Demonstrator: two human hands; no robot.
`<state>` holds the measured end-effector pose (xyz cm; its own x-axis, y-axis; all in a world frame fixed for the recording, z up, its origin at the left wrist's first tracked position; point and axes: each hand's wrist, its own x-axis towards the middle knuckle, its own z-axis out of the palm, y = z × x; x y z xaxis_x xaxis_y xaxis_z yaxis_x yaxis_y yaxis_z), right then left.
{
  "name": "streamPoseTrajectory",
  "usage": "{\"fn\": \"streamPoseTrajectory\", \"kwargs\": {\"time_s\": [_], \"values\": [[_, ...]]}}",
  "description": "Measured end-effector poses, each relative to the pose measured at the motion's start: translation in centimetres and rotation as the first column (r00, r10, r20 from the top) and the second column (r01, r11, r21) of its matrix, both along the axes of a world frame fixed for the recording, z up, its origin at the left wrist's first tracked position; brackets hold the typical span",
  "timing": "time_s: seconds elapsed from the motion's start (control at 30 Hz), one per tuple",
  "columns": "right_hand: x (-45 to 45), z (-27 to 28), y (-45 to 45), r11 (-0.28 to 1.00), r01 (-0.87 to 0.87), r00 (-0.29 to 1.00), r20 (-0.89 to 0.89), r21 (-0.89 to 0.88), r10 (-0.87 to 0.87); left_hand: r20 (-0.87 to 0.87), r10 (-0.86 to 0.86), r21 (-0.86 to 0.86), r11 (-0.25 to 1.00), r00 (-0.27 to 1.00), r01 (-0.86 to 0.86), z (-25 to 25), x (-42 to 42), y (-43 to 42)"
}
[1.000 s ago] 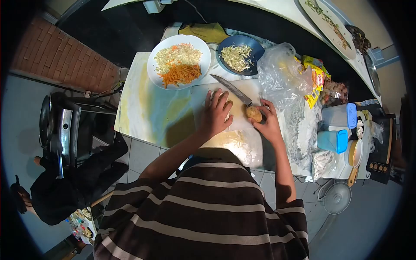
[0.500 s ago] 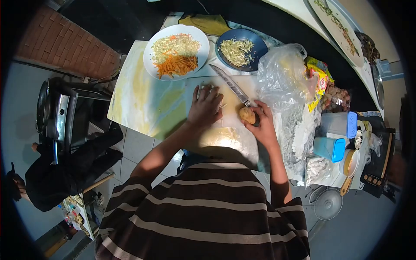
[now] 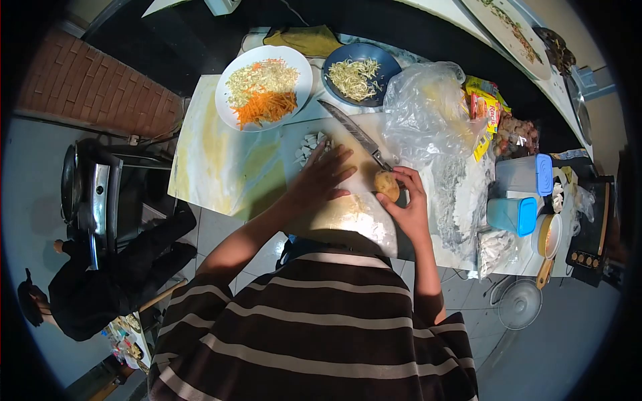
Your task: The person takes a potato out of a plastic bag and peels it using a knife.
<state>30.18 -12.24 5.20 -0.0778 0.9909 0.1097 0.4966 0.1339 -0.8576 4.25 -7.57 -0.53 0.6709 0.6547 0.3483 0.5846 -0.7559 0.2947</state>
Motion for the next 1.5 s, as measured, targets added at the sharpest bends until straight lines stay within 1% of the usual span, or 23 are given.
{"fn": "streamPoseTrajectory", "kwargs": {"time_s": [0.17, 0.2, 0.23, 0.3, 0.4, 0.57, 0.63, 0.67, 0.7, 0.73, 0.77, 0.8, 0.83, 0.87, 0.9, 0.93, 1.03, 1.07, 1.1, 1.17, 1.3, 1.43, 1.5], "values": [[-0.5, -0.2, 0.2, 0.999, -0.02, 1.0, 0.013, -0.028, 0.02, -0.129, 0.097, 0.021, 0.995, 0.987, -0.095, 0.1, -0.7, 0.2], [-0.6, 0.0, 0.4, 0.998, -0.067, 0.995, 0.067, -0.014, 0.068, -0.17, 0.136, 0.036, 0.991, 0.976, -0.132, 0.1, -0.8, 0.0], [-0.7, 0.1, 0.6, 0.993, -0.117, 0.986, 0.122, -0.004, 0.116, -0.169, 0.141, 0.036, 0.99, 0.976, -0.136, -0.2, -1.0, -0.2], [-1.0, 0.0, 1.1, 0.986, -0.165, 0.979, 0.118, -0.016, 0.166, -0.15, 0.065, 0.085, 0.995, 0.987, -0.053, -0.6, -1.3, -0.1], [-1.5, 0.2, 1.9, 0.972, -0.233, 0.965, 0.115, -0.034, 0.235, -0.154, 0.099, 0.019, 0.995, 0.983, -0.097, 0.0, -1.0, -0.7], [-2.3, 0.4, 3.1, 0.961, -0.268, 0.954, 0.12, -0.068, 0.274, -0.146, 0.177, 0.066, 0.983, 0.973, -0.169, -1.2, -1.7, -0.5], [-2.7, -0.5, 3.3, 0.949, -0.312, 0.947, 0.068, -0.032, 0.314, -0.145, 0.183, 0.067, 0.982, 0.972, -0.174, -0.4, -1.8, -0.8], [-3.0, -1.1, 3.3, 0.947, -0.318, 0.945, 0.068, -0.034, 0.32, -0.035, 0.195, 0.016, 0.981, 0.98, -0.195, 0.0, -1.6, -1.1], [-3.3, -2.0, 3.4, 0.945, -0.322, 0.947, -0.038, -0.066, 0.32, 0.075, 0.211, -0.034, 0.977, 0.975, -0.209, 0.6, -1.5, -1.3], [-3.6, -3.0, 3.4, 0.94, -0.327, 0.939, -0.143, -0.099, 0.312, 0.074, 0.217, -0.034, 0.976, 0.973, -0.215, 1.1, -1.6, -1.8], [-4.2, -4.0, 3.4, 0.938, -0.333, 0.937, -0.145, -0.099, 0.317, 0.165, 0.34, -0.134, 0.938, 0.926, -0.321, 1.6, -1.7, -2.4], [-4.9, -5.4, 3.2, 0.949, -0.307, 0.917, -0.288, -0.067, 0.276, 0.241, 0.461, -0.239, 0.881, 0.854, -0.408, 1.9, -1.9, -2.9], [-5.7, -6.4, 3.1, 0.961, -0.274, 0.875, -0.426, -0.041, 0.231, 0.239, 0.463, -0.238, 0.88, 0.854, -0.41, 1.7, -1.9, -3.3], [-6.6, -7.4, 2.9, 0.961, -0.275, 0.874, -0.427, -0.039, 0.233, 0.471, 0.583, -0.377, 0.812, 0.663, -0.446, 1.2, -1.9, -3.6], [-7.6, -7.9, 2.7, 0.974, -0.225, 0.856, -0.485, -0.032, 0.182, 0.632, 0.668, -0.519, 0.741, 0.393, -0.426, 0.7, -2.0, -3.8], [-8.3, -8.2, 2.7, 0.984, -0.176, 0.831, -0.54, -0.029, 0.133, 0.645, 0.729, -0.677, 0.685, 0.23, -0.27, 0.2, -2.2, -3.8], [-10.2, -7.9, 2.8, 0.994, -0.111, 0.863, -0.498, -0.025, 0.084, 0.725, 0.659, -0.634, 0.752, 0.201, -0.18, 0.4, -2.8, -3.8], [-10.4, -7.6, 3.2, 0.994, -0.111, 0.891, -0.445, -0.021, 0.09, 0.695, 0.668, -0.641, 0.743, 0.264, -0.193, -0.3, -3.2, -3.6], [-10.7, -6.9, 3.6, 0.997, -0.078, 0.897, -0.437, 0.0, 0.07, 0.696, 0.669, -0.643, 0.742, 0.261, -0.188, -1.1, -3.6, -3.3], [-10.7, -5.8, 5.2, 0.999, -0.023, 0.857, -0.515, -0.037, 0.0, 0.768, 0.599, -0.591, 0.799, 0.225, -0.112, -2.1, -4.0, -2.6], [-11.9, -6.0, 6.9, 0.992, 0.004, 0.795, -0.602, -0.128, -0.081, 0.789, 0.589, -0.6, 0.8, 0.175, 0.009, -2.5, -4.2, -1.4], [-14.3, -6.8, 7.5, 0.993, 0.025, 0.798, -0.596, -0.117, -0.09, 0.759, 0.57, -0.612, 0.789, 0.316, 0.046, -1.8, -5.1, -1.4], [-15.2, -7.0, 6.8, 0.99, 0.041, 0.776, -0.619, -0.133, -0.116, 0.744, 0.582, -0.629, 0.775, 0.328, 0.051, -1.2, -5.0, -1.7]]}}
